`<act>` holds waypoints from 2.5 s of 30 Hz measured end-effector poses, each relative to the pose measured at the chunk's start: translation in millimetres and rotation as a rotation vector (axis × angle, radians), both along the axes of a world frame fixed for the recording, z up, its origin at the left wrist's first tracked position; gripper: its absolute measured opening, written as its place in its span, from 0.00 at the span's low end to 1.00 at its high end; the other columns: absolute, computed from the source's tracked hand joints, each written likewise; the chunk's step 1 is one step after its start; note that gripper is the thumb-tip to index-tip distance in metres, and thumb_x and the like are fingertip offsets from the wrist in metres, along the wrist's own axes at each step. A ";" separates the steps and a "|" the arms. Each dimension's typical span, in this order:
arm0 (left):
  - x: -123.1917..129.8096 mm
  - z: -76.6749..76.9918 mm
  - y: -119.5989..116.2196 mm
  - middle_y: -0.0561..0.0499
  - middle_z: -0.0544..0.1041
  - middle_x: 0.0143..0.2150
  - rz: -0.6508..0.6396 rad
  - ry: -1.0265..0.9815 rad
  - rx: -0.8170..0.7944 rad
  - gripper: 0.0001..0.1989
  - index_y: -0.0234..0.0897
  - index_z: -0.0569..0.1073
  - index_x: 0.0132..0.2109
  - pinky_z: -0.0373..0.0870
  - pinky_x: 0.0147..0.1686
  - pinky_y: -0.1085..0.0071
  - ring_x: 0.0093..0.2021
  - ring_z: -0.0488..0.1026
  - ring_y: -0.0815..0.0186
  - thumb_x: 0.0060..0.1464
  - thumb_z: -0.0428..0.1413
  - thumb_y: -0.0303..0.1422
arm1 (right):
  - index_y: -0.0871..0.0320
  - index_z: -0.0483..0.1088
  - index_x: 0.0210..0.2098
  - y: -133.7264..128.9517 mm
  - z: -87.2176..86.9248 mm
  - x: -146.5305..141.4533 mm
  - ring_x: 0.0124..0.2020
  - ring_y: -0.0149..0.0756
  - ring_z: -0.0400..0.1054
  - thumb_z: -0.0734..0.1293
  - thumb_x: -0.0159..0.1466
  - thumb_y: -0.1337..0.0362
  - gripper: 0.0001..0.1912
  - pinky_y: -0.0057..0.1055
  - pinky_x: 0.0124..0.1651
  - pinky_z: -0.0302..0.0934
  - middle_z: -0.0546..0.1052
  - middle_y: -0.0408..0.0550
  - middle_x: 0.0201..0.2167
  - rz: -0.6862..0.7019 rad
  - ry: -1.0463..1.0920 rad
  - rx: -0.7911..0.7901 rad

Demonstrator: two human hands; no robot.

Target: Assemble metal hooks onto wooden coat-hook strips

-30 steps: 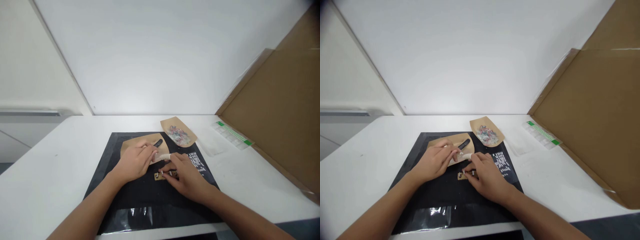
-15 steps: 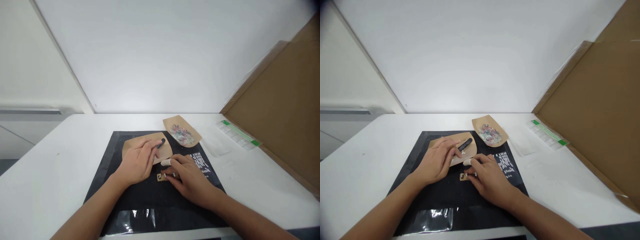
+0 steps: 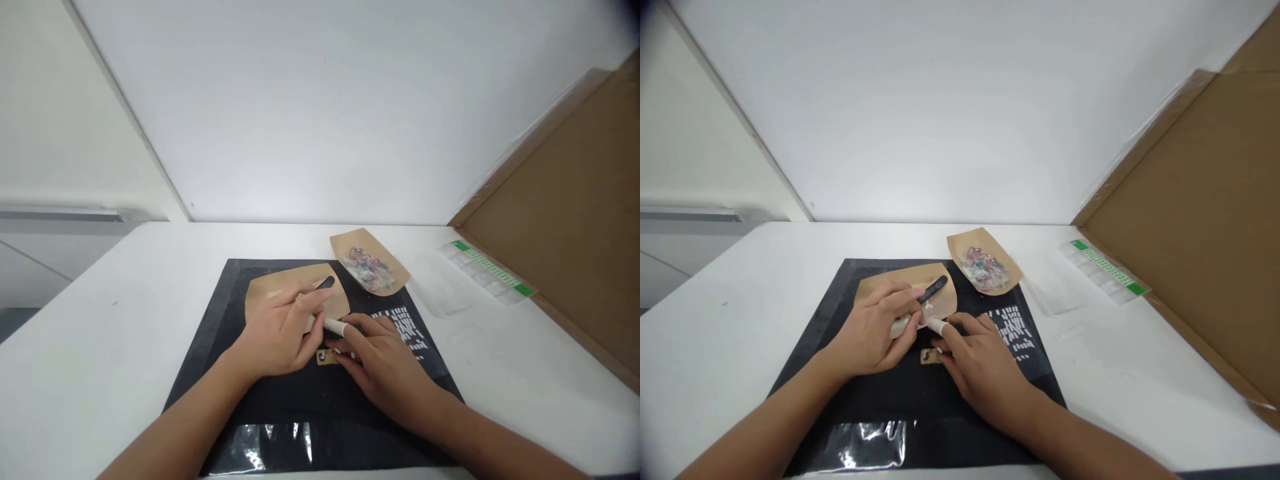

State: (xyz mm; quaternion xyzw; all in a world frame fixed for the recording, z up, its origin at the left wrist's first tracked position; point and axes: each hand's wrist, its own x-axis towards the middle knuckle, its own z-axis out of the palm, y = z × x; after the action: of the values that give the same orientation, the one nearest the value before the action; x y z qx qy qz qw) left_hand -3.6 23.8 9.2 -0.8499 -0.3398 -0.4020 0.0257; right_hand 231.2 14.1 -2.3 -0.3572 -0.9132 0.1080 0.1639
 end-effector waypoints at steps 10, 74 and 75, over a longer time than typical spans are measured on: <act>-2.0 3.3 0.4 0.43 0.81 0.40 -0.002 0.073 -0.002 0.16 0.33 0.69 0.59 0.81 0.42 0.57 0.49 0.78 0.54 0.66 0.53 0.27 | 0.53 0.69 0.43 5.0 2.8 1.3 0.49 0.46 0.72 0.74 0.64 0.71 0.13 0.43 0.49 0.61 0.82 0.45 0.43 -0.049 0.146 -0.145; -2.8 1.7 0.0 0.44 0.78 0.41 0.012 0.003 -0.045 0.18 0.32 0.66 0.62 0.75 0.45 0.58 0.49 0.72 0.54 0.66 0.51 0.26 | 0.55 0.68 0.45 8.5 19.5 3.1 0.43 0.41 0.69 0.74 0.66 0.68 0.13 0.39 0.49 0.59 0.80 0.44 0.44 0.019 0.071 -0.332; -3.7 0.7 0.3 0.44 0.78 0.41 0.006 0.006 -0.060 0.18 0.32 0.66 0.62 0.75 0.46 0.58 0.49 0.72 0.54 0.66 0.50 0.25 | 0.55 0.68 0.45 8.5 19.7 3.4 0.44 0.42 0.69 0.74 0.66 0.69 0.13 0.38 0.48 0.59 0.80 0.44 0.44 0.021 0.068 -0.337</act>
State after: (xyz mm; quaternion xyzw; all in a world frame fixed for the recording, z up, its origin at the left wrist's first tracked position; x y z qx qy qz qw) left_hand -7.3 24.1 9.9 -0.8503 -0.3544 -0.3890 0.0022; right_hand 234.6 22.6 17.4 -0.3661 -0.8798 0.2734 0.1313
